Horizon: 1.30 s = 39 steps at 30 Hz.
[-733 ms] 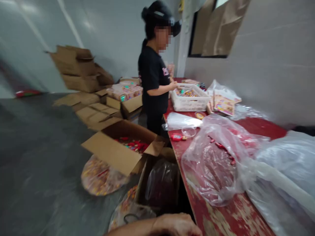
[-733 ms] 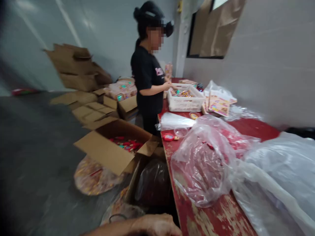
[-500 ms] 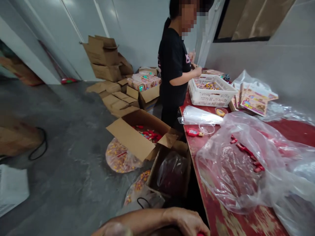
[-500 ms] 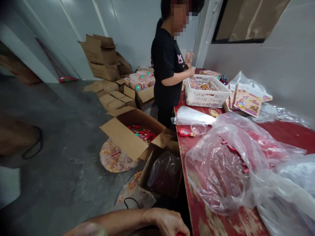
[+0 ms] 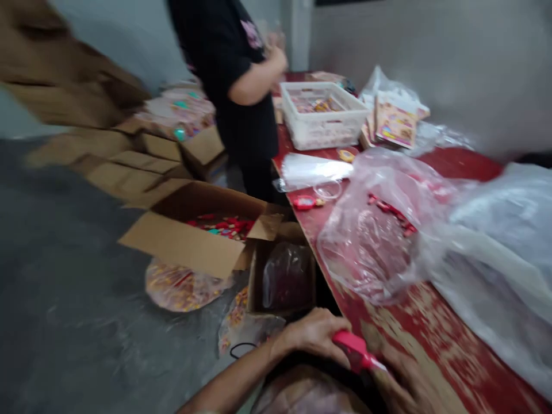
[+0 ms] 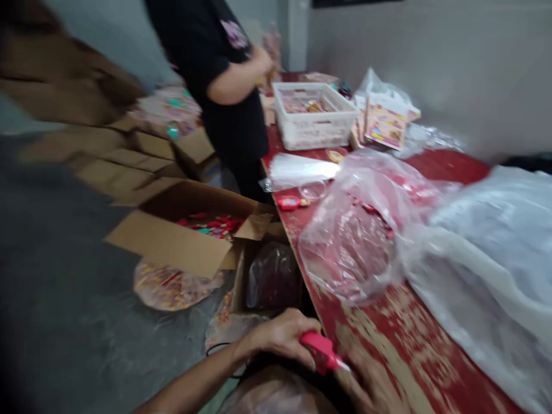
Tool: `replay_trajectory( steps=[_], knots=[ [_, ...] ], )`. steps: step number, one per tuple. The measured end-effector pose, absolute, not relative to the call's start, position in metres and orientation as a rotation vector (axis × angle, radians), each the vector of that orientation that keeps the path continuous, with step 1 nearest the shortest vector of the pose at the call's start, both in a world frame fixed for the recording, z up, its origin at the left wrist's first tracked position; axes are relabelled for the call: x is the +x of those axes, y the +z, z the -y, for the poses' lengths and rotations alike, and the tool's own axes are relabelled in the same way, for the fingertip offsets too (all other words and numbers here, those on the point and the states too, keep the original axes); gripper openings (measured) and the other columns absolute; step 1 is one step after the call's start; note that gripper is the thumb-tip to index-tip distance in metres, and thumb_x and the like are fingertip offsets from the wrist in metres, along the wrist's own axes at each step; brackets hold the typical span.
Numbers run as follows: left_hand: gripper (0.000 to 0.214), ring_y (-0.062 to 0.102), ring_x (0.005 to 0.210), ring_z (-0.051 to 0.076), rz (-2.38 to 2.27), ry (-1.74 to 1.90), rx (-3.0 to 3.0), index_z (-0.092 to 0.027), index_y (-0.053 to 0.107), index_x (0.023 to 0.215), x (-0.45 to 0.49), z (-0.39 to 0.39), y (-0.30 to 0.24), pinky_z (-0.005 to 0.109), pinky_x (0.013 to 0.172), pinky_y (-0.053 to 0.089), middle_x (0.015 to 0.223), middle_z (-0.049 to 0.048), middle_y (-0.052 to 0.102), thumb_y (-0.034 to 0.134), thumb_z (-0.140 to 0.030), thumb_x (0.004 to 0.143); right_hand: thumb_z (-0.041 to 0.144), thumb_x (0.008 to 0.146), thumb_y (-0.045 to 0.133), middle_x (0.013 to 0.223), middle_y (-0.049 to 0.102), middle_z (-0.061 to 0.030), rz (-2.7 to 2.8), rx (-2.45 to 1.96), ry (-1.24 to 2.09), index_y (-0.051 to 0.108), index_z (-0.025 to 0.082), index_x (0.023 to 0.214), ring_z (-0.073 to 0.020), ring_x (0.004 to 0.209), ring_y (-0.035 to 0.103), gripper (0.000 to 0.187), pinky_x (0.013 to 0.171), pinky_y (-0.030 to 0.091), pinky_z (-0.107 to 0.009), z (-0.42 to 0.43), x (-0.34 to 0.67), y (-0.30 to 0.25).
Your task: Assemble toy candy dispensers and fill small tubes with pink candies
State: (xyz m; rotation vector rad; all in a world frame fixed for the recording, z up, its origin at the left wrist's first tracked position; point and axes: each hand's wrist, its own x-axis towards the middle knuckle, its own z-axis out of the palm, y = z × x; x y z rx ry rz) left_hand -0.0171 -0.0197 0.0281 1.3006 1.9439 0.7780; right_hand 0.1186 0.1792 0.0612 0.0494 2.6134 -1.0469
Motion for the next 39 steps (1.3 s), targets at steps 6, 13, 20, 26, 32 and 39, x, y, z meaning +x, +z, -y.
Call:
replay_trajectory(
  steps=[6, 13, 20, 26, 32, 39],
  knots=[
    [0.031, 0.056, 0.067, 0.014, -1.959, 0.666, 1.425, -0.02, 0.059, 0.084, -0.043, 0.001, 0.051, 0.021, 0.059, 0.031, 0.074, -0.0025, 0.061, 0.064, -0.048, 0.076, 0.041, 0.092, 0.043, 0.086, 0.057, -0.0069, -2.808, -0.126, -0.748, 0.058, 0.02, 0.088, -0.0197, 0.075, 0.053, 0.026, 0.063, 0.042, -0.032, -0.186, 0.106, 0.069],
    [0.024, 0.057, 0.07, 0.014, -1.926, 0.522, 1.562, -0.02, 0.056, 0.084, -0.031, -0.011, 0.054, 0.022, 0.062, 0.032, 0.077, -0.0021, 0.062, 0.061, -0.043, 0.079, 0.042, 0.091, 0.043, 0.074, 0.053, -0.0018, -2.675, 0.02, -1.125, 0.054, 0.018, 0.079, -0.0139, 0.063, 0.047, 0.029, 0.057, 0.035, -0.027, -0.19, 0.118, 0.068],
    [0.014, 0.058, 0.071, 0.015, -1.967, 0.366, 1.629, -0.021, 0.054, 0.082, -0.025, -0.023, 0.05, 0.024, 0.059, 0.029, 0.078, -0.0014, 0.063, 0.056, -0.035, 0.082, 0.038, 0.088, 0.048, 0.075, 0.05, 0.0022, -2.384, 0.262, -1.486, 0.055, 0.018, 0.085, -0.0132, 0.068, 0.047, 0.021, 0.059, 0.035, -0.024, -0.198, 0.136, 0.049],
    [0.019, 0.054, 0.067, 0.013, -1.908, 0.477, 1.625, -0.02, 0.053, 0.081, -0.031, -0.033, 0.053, 0.024, 0.059, 0.028, 0.075, -0.0027, 0.06, 0.059, -0.037, 0.081, 0.031, 0.086, 0.052, 0.082, 0.054, 0.0005, -2.648, 0.149, -1.307, 0.052, 0.02, 0.088, -0.0146, 0.072, 0.049, 0.011, 0.065, 0.037, -0.026, -0.207, 0.14, 0.064],
    [0.019, 0.055, 0.067, 0.014, -1.836, 0.339, 1.695, -0.019, 0.054, 0.08, -0.033, -0.05, 0.057, 0.024, 0.058, 0.027, 0.074, -0.0014, 0.062, 0.06, -0.037, 0.081, 0.033, 0.095, 0.04, 0.096, 0.062, -0.0032, -2.685, 0.064, -1.304, 0.059, 0.021, 0.103, -0.0162, 0.083, 0.056, 0.025, 0.074, 0.041, -0.027, -0.212, 0.145, 0.055],
    [0.03, 0.058, 0.071, 0.017, -1.771, 0.262, 1.77, -0.02, 0.056, 0.083, -0.028, -0.062, 0.046, 0.024, 0.06, 0.03, 0.077, 0.0003, 0.063, 0.058, -0.05, 0.08, 0.038, 0.094, 0.041, 0.093, 0.061, -0.0033, -2.615, 0.207, -1.498, 0.06, 0.021, 0.098, -0.0164, 0.082, 0.053, 0.027, 0.076, 0.04, -0.027, -0.206, 0.162, 0.045]
  ],
)
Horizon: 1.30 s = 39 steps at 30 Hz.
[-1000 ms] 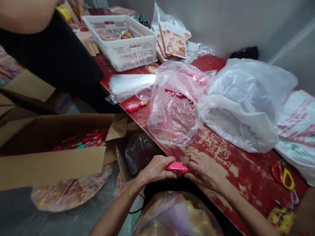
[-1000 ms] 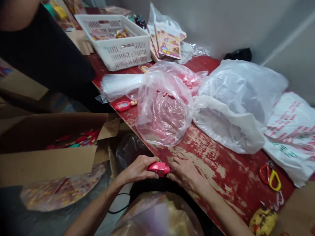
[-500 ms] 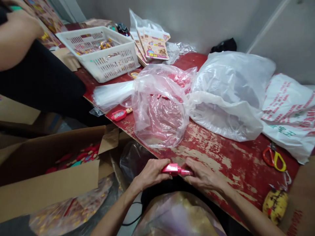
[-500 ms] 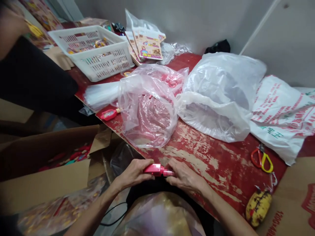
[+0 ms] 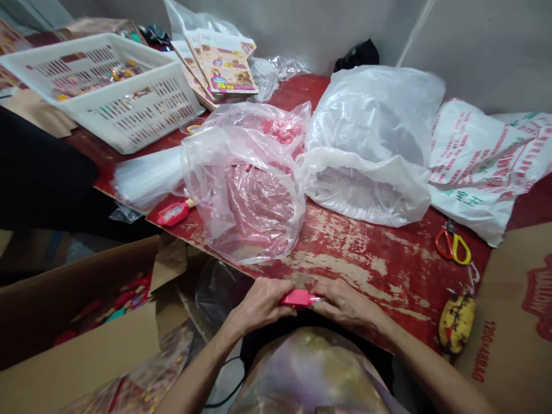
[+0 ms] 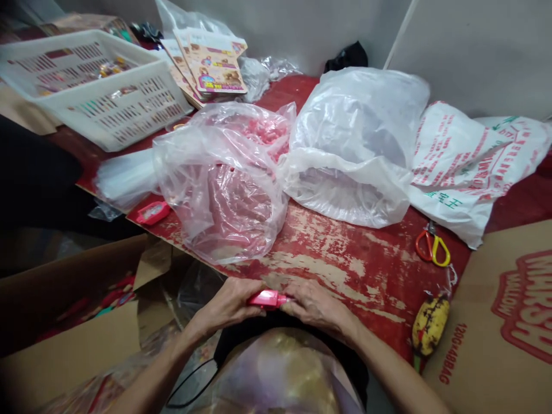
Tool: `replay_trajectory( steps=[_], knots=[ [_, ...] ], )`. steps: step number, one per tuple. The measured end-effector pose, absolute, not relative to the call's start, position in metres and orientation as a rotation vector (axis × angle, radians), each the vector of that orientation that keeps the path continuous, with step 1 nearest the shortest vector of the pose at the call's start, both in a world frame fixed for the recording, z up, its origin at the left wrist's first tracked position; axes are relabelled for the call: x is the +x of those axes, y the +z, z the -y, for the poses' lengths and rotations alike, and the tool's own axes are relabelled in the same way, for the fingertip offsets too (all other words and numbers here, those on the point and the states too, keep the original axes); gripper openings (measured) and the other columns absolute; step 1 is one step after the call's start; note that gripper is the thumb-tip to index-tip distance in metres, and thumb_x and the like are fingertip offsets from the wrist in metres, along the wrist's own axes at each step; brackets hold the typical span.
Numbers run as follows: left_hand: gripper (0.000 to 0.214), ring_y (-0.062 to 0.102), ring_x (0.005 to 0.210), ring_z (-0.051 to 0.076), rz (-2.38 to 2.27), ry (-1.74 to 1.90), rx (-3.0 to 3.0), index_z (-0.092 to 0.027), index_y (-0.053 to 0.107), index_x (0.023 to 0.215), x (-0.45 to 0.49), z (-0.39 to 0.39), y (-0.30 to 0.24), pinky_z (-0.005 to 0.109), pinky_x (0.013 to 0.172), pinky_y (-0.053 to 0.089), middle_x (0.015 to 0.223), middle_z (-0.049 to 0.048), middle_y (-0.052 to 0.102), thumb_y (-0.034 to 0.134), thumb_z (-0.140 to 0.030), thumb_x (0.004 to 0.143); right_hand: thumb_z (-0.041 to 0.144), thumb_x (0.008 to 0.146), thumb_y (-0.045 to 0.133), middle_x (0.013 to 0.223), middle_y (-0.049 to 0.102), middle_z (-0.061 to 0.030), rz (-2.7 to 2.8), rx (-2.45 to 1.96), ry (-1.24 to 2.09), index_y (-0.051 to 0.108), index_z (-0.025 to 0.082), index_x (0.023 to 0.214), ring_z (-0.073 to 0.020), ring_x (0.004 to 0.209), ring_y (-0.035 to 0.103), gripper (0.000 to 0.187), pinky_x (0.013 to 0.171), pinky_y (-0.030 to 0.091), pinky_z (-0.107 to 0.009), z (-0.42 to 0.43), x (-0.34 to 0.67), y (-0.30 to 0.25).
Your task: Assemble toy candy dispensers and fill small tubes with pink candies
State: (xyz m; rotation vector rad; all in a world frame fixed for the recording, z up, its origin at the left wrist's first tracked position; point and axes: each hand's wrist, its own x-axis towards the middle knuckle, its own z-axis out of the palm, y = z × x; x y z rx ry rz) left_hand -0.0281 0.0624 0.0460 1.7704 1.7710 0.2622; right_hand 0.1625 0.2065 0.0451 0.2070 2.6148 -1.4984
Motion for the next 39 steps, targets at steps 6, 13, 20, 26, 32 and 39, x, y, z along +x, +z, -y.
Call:
replay_trajectory(
  steps=[6, 13, 20, 26, 32, 39],
  knots=[
    [0.02, 0.06, 0.073, 0.018, -1.812, 0.101, 1.898, -0.02, 0.054, 0.083, -0.017, -0.076, 0.049, 0.026, 0.058, 0.029, 0.08, 0.0019, 0.065, 0.055, -0.039, 0.084, 0.051, 0.091, 0.039, 0.067, 0.049, 0.0031, -2.129, 0.549, -1.898, 0.06, 0.018, 0.089, -0.0107, 0.057, 0.04, 0.039, 0.051, 0.03, -0.022, -0.207, 0.177, 0.021],
    [0.024, 0.062, 0.076, 0.02, -1.71, 0.07, 1.981, -0.021, 0.056, 0.085, -0.011, -0.085, 0.057, 0.027, 0.057, 0.03, 0.085, 0.0013, 0.068, 0.062, -0.043, 0.078, 0.049, 0.087, 0.045, 0.067, 0.048, 0.0022, -2.19, 0.599, -1.914, 0.058, 0.017, 0.075, -0.0112, 0.06, 0.04, 0.037, 0.054, 0.029, -0.023, -0.201, 0.186, 0.022],
    [0.012, 0.061, 0.074, 0.02, -1.729, 0.074, 1.97, -0.021, 0.057, 0.083, -0.01, -0.097, 0.061, 0.027, 0.059, 0.031, 0.083, 0.0011, 0.068, 0.061, -0.032, 0.079, 0.044, 0.084, 0.049, 0.074, 0.054, 0.0012, -2.185, 0.766, -1.981, 0.064, 0.018, 0.082, -0.0134, 0.069, 0.046, 0.03, 0.059, 0.034, -0.023, -0.204, 0.191, 0.035],
    [0.011, 0.059, 0.081, 0.021, -1.683, 0.078, 2.134, -0.022, 0.06, 0.091, -0.005, -0.113, 0.059, 0.03, 0.069, 0.034, 0.091, 0.0028, 0.067, 0.06, -0.027, 0.08, 0.032, 0.078, 0.059, 0.07, 0.05, 0.0044, -2.42, 0.815, -1.805, 0.059, 0.019, 0.08, -0.0102, 0.061, 0.041, 0.013, 0.053, 0.03, -0.02, -0.204, 0.198, 0.032],
    [0.008, 0.056, 0.081, 0.02, -1.63, 0.108, 2.426, -0.024, 0.062, 0.086, -0.003, -0.137, 0.061, 0.035, 0.08, 0.032, 0.085, -0.0006, 0.068, 0.059, -0.019, 0.081, 0.02, 0.077, 0.05, 0.091, 0.059, -0.0054, -2.896, 0.733, -1.292, 0.055, 0.018, 0.094, -0.0181, 0.077, 0.049, 0.018, 0.078, 0.04, -0.032, -0.203, 0.198, 0.029],
    [0.044, 0.05, 0.115, 0.028, -1.791, 0.608, 2.653, -0.029, 0.053, 0.12, -0.001, -0.16, 0.074, 0.054, 0.109, 0.016, 0.117, 0.0064, 0.062, 0.065, -0.021, 0.078, 0.02, 0.083, 0.041, 0.08, 0.054, -0.0005, -2.794, 0.971, -1.788, 0.053, 0.019, 0.091, -0.0141, 0.071, 0.047, 0.014, 0.067, 0.042, -0.024, -0.206, 0.198, 0.009]
  ],
)
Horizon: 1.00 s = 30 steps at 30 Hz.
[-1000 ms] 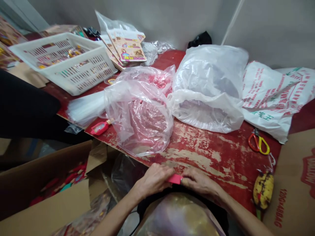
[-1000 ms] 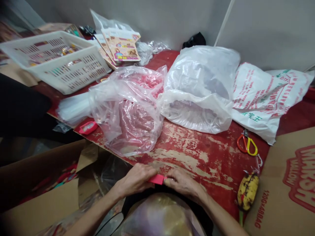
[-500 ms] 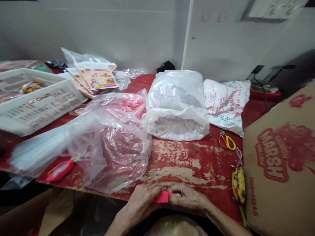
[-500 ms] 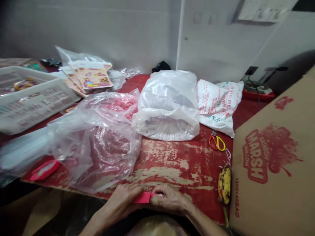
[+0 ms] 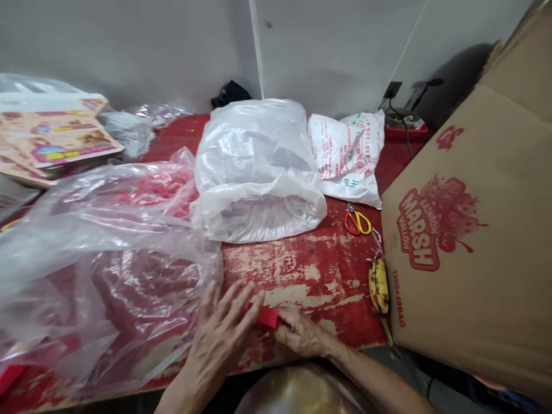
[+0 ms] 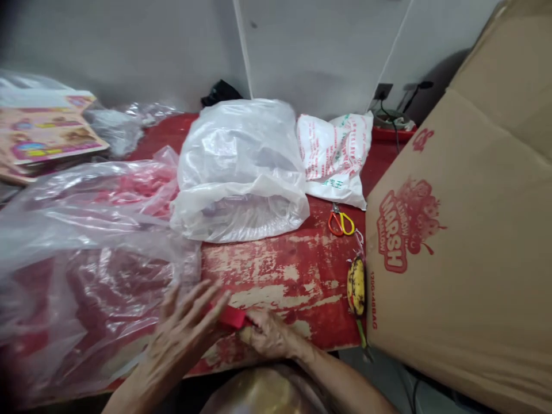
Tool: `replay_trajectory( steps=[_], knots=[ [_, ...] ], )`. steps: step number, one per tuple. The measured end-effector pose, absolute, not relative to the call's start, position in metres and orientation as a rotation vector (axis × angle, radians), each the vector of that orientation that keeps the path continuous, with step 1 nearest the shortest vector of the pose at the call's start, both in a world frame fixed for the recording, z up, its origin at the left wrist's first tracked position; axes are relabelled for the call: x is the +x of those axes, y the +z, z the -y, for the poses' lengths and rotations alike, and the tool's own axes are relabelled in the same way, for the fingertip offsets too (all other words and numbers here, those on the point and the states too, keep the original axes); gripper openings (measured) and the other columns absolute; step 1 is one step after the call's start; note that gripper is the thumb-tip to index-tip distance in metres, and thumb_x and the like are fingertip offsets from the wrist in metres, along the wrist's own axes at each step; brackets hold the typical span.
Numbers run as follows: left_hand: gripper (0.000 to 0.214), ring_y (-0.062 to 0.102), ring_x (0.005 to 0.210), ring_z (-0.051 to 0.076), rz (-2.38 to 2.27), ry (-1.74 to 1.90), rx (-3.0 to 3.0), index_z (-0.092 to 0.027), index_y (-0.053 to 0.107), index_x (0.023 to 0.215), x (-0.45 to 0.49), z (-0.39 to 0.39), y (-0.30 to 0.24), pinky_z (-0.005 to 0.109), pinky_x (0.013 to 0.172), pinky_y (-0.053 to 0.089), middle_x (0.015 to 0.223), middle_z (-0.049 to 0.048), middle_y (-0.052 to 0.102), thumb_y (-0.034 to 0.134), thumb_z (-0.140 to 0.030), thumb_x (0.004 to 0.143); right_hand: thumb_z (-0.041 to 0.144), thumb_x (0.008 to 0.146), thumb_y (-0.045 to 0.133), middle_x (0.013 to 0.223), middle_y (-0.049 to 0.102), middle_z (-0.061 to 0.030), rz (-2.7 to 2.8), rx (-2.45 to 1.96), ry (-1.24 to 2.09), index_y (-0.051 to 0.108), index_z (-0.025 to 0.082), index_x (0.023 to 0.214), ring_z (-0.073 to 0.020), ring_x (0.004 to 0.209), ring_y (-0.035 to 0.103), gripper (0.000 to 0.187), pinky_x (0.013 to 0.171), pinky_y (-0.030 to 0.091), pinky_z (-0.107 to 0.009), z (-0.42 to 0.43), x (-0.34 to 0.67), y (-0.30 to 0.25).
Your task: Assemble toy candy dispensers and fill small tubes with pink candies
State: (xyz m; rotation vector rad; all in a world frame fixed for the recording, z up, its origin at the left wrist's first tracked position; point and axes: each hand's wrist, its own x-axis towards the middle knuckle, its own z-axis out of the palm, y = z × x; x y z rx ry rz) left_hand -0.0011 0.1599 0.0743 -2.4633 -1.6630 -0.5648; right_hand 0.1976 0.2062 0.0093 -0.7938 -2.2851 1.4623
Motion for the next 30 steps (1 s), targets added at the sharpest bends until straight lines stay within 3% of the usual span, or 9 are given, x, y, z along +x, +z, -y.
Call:
replay_trajectory(
  steps=[3, 5, 8, 12, 16, 19, 22, 26, 30],
  knots=[
    [0.071, 0.042, 0.126, 0.03, 2.006, -1.293, -1.995, -0.029, 0.042, 0.132, 0.004, -0.167, 0.059, 0.053, 0.111, 0.022, 0.133, 0.0097, 0.05, 0.075, -0.032, 0.069, 0.037, 0.089, 0.041, 0.066, 0.044, 0.0042, 1.798, -0.85, 1.788, 0.053, 0.02, 0.093, -0.0096, 0.054, 0.04, 0.021, 0.051, 0.036, -0.02, -0.208, 0.198, 0.012],
    [0.071, 0.048, 0.122, 0.029, 2.382, -1.883, -1.687, -0.025, 0.042, 0.132, 0.015, -0.171, 0.05, 0.046, 0.105, 0.036, 0.131, 0.011, 0.052, 0.072, -0.041, 0.07, 0.047, 0.087, 0.046, 0.062, 0.037, 0.0065, 1.466, -0.851, 1.94, 0.054, 0.019, 0.092, -0.0069, 0.047, 0.034, 0.029, 0.045, 0.031, -0.019, -0.208, 0.197, 0.017],
    [0.065, 0.061, 0.103, 0.028, 2.71, -2.671, -1.411, -0.018, 0.054, 0.117, 0.039, -0.178, 0.045, 0.036, 0.085, 0.052, 0.11, 0.0134, 0.065, 0.07, -0.055, 0.067, 0.054, 0.083, 0.052, 0.059, 0.039, 0.0071, 1.373, -0.819, 2.051, 0.055, 0.018, 0.088, -0.0051, 0.042, 0.034, 0.037, 0.042, 0.029, -0.019, -0.208, 0.194, 0.025],
    [0.038, 0.066, 0.067, 0.017, 2.543, -3.366, -0.727, -0.018, 0.059, 0.09, 0.062, -0.188, 0.051, 0.027, 0.062, 0.054, 0.078, 0.0032, 0.069, 0.072, -0.046, 0.069, 0.061, 0.084, 0.047, 0.053, 0.045, 0.0069, 1.399, -0.888, 2.248, 0.054, 0.017, 0.086, -0.0057, 0.035, 0.036, 0.044, 0.036, 0.026, -0.019, -0.206, 0.189, 0.034],
    [0.034, 0.062, 0.056, 0.012, 2.272, -3.474, -0.356, -0.017, 0.058, 0.08, 0.068, -0.188, 0.059, 0.022, 0.056, 0.051, 0.067, -0.0018, 0.065, 0.077, -0.04, 0.063, 0.039, 0.079, 0.06, 0.081, 0.058, 0.0013, 1.417, -0.924, 2.019, 0.051, 0.021, 0.104, -0.0102, 0.061, 0.055, 0.033, 0.056, 0.044, -0.022, -0.198, 0.188, 0.038],
    [0.036, 0.061, 0.057, 0.012, 2.193, -3.511, -0.201, -0.017, 0.057, 0.08, 0.065, -0.184, 0.059, 0.022, 0.056, 0.05, 0.066, -0.0021, 0.064, 0.078, -0.041, 0.063, 0.029, 0.073, 0.063, 0.093, 0.059, -0.0025, 1.473, -1.023, 1.691, 0.055, 0.021, 0.097, -0.016, 0.083, 0.058, 0.026, 0.074, 0.047, -0.027, -0.19, 0.186, 0.035],
    [0.038, 0.06, 0.056, 0.011, 2.107, -3.516, -0.123, -0.017, 0.056, 0.083, 0.063, -0.182, 0.055, 0.021, 0.054, 0.048, 0.066, -0.0024, 0.063, 0.078, -0.042, 0.063, 0.037, 0.079, 0.06, 0.08, 0.062, -0.0023, 1.503, -1.075, 1.622, 0.058, 0.02, 0.097, -0.0151, 0.07, 0.058, 0.025, 0.063, 0.046, -0.025, -0.184, 0.182, 0.031],
    [0.045, 0.056, 0.051, 0.01, 1.992, -3.566, 0.03, -0.019, 0.052, 0.087, 0.065, -0.174, 0.051, 0.02, 0.051, 0.045, 0.064, -0.0036, 0.061, 0.078, -0.045, 0.061, 0.055, 0.083, 0.051, 0.052, 0.053, 0.0048, 1.271, -1.078, 1.934, 0.056, 0.017, 0.102, -0.0106, 0.043, 0.046, 0.043, 0.048, 0.04, -0.023, -0.178, 0.179, 0.029],
    [0.048, 0.056, 0.056, 0.009, 1.739, -3.626, 0.171, -0.019, 0.051, 0.088, 0.065, -0.169, 0.045, 0.021, 0.058, 0.047, 0.067, -0.0035, 0.058, 0.081, -0.043, 0.058, 0.056, 0.065, 0.07, 0.068, 0.061, 0.0012, 1.332, -1.275, 1.837, 0.055, 0.021, 0.105, -0.015, 0.054, 0.056, 0.055, 0.046, 0.044, -0.024, -0.179, 0.178, 0.021]
  ],
)
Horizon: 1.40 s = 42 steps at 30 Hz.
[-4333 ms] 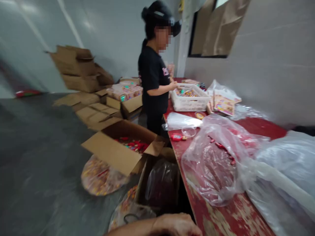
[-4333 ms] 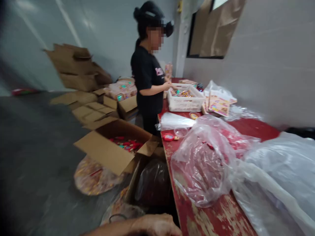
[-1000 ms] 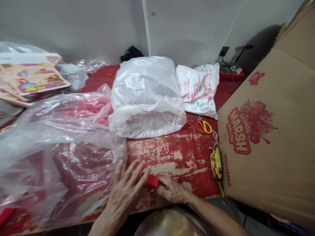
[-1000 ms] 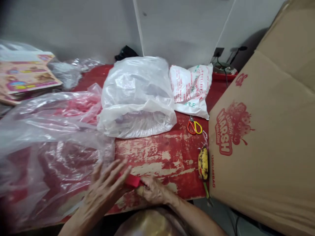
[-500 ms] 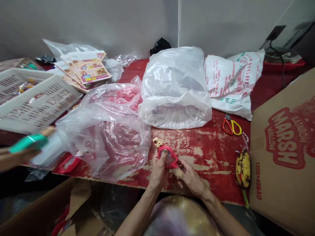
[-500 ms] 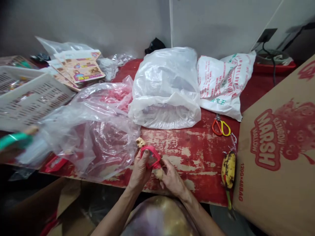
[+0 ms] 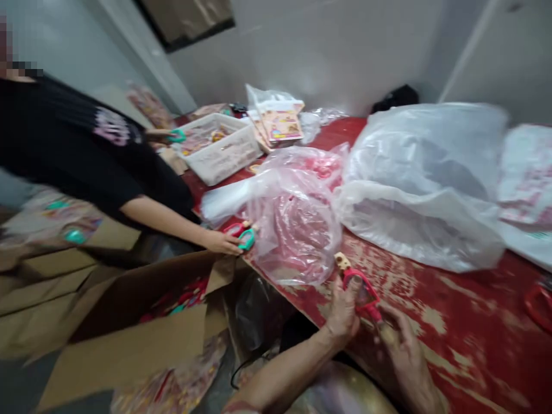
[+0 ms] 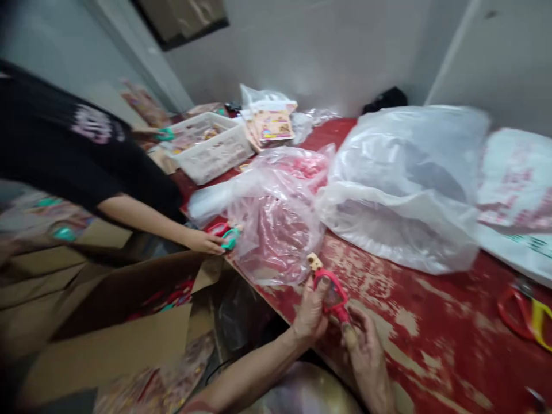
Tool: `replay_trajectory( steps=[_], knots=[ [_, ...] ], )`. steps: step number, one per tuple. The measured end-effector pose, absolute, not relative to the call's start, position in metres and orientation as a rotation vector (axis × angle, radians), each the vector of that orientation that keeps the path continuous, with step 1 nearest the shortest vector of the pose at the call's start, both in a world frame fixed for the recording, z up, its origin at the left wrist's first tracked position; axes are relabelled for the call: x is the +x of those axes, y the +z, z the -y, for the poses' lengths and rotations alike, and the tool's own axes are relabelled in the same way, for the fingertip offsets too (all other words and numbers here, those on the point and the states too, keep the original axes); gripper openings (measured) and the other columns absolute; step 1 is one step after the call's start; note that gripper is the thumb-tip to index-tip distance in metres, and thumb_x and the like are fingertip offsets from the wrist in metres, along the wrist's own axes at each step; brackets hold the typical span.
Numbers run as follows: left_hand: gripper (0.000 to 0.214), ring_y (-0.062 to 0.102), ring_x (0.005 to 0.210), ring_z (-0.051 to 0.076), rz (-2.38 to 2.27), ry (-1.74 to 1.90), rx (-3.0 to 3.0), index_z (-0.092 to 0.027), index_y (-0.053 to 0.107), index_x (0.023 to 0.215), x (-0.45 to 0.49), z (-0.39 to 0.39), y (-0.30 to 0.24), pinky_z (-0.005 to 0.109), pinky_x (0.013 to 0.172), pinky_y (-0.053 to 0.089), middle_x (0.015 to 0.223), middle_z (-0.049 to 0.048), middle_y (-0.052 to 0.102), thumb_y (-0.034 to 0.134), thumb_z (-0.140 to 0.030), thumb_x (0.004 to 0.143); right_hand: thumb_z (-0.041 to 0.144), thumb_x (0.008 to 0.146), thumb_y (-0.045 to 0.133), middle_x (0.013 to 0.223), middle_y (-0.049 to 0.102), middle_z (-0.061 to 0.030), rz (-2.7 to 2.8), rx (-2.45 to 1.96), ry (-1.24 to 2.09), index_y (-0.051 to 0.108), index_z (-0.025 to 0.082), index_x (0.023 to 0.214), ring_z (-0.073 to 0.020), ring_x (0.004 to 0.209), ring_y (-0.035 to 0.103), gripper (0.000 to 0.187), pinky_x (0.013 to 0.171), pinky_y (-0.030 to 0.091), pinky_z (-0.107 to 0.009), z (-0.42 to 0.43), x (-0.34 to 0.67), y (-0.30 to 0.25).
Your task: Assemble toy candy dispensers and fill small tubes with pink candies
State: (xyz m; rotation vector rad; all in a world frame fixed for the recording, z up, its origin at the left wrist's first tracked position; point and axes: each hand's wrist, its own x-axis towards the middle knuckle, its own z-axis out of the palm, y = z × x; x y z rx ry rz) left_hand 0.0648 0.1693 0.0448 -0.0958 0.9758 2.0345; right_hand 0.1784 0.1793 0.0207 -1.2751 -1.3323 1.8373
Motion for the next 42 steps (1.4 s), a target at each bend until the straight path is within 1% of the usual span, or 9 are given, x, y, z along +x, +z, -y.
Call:
replay_trajectory(
  steps=[3, 9, 14, 18, 20, 26, 33, 39, 42],
  knots=[
    [0.05, 0.054, 0.056, 0.008, -0.937, 2.096, -0.134, -0.017, 0.051, 0.082, 0.062, -0.168, 0.042, 0.022, 0.059, 0.047, 0.066, -0.0029, 0.056, 0.083, -0.044, 0.054, 0.046, 0.049, 0.083, 0.085, 0.065, -0.0037, 1.294, -1.309, 1.849, 0.055, 0.022, 0.093, -0.0205, 0.074, 0.063, 0.058, 0.061, 0.052, -0.027, -0.179, 0.176, 0.012],
    [0.05, 0.059, 0.055, 0.012, -0.955, 2.086, -0.14, -0.018, 0.053, 0.083, 0.051, -0.156, 0.048, 0.024, 0.057, 0.049, 0.067, -0.0012, 0.06, 0.082, -0.047, 0.054, 0.059, 0.073, 0.062, 0.071, 0.061, -0.0015, 1.256, -1.173, 2.194, 0.058, 0.021, 0.084, -0.0109, 0.044, 0.044, 0.039, 0.037, 0.036, -0.023, -0.17, 0.166, 0.023],
    [0.041, 0.061, 0.054, 0.011, -1.014, 2.08, -0.089, -0.017, 0.055, 0.082, 0.039, -0.151, 0.049, 0.023, 0.057, 0.05, 0.066, -0.0023, 0.064, 0.079, -0.042, 0.061, 0.044, 0.07, 0.072, 0.095, 0.061, -0.004, 1.611, -1.103, 1.751, 0.057, 0.022, 0.099, -0.0174, 0.081, 0.058, 0.04, 0.069, 0.049, -0.026, -0.173, 0.154, 0.04],
    [0.043, 0.063, 0.057, 0.012, -0.989, 2.065, -0.11, -0.017, 0.055, 0.083, 0.037, -0.153, 0.049, 0.023, 0.057, 0.051, 0.067, -0.0032, 0.064, 0.079, -0.044, 0.06, 0.058, 0.075, 0.061, 0.062, 0.049, 0.0059, 1.344, -1.067, 2.044, 0.049, 0.021, 0.08, -0.0056, 0.039, 0.035, 0.039, 0.037, 0.035, -0.02, -0.174, 0.15, 0.034],
    [0.046, 0.064, 0.057, 0.013, -0.982, 2.06, -0.116, -0.017, 0.055, 0.085, 0.038, -0.154, 0.049, 0.023, 0.055, 0.051, 0.068, -0.0026, 0.066, 0.081, -0.044, 0.058, 0.066, 0.076, 0.053, 0.059, 0.046, 0.007, 1.206, -1.048, 2.197, 0.046, 0.021, 0.077, -0.0034, 0.033, 0.023, 0.045, 0.03, 0.026, -0.019, -0.174, 0.151, 0.03],
    [0.042, 0.065, 0.057, 0.015, -1.008, 2.028, -0.04, -0.017, 0.055, 0.084, 0.042, -0.155, 0.043, 0.023, 0.053, 0.051, 0.066, -0.0011, 0.067, 0.078, -0.044, 0.062, 0.044, 0.074, 0.068, 0.084, 0.06, -0.0017, 1.668, -1.08, 1.673, 0.056, 0.02, 0.093, -0.0141, 0.071, 0.055, 0.033, 0.062, 0.046, -0.024, -0.173, 0.16, 0.031],
    [0.042, 0.062, 0.055, 0.011, -1.019, 2.041, -0.07, -0.017, 0.056, 0.08, 0.044, -0.157, 0.046, 0.02, 0.054, 0.049, 0.065, -0.004, 0.064, 0.081, -0.043, 0.058, 0.061, 0.086, 0.042, 0.065, 0.052, 0.0029, 1.461, -1.088, 1.998, 0.055, 0.019, 0.084, -0.0065, 0.038, 0.032, 0.044, 0.036, 0.029, -0.022, -0.17, 0.162, 0.021],
    [0.041, 0.062, 0.055, 0.013, -1.042, 2.003, -0.006, -0.017, 0.053, 0.085, 0.049, -0.156, 0.045, 0.022, 0.053, 0.05, 0.066, -0.0026, 0.064, 0.078, -0.042, 0.063, 0.043, 0.088, 0.046, 0.088, 0.064, -0.0073, 1.903, -1.051, 1.245, 0.062, 0.02, 0.096, -0.0214, 0.08, 0.057, 0.029, 0.073, 0.043, -0.033, -0.172, 0.167, 0.026],
    [0.042, 0.063, 0.057, 0.014, -1.038, 1.987, 0.006, -0.018, 0.052, 0.086, 0.053, -0.154, 0.042, 0.023, 0.054, 0.05, 0.068, -0.0016, 0.066, 0.077, -0.043, 0.064, 0.048, 0.083, 0.051, 0.085, 0.062, -0.0073, 1.858, -1.057, 1.348, 0.062, 0.02, 0.088, -0.0208, 0.078, 0.056, 0.03, 0.07, 0.044, -0.033, -0.175, 0.169, 0.027]
  ],
)
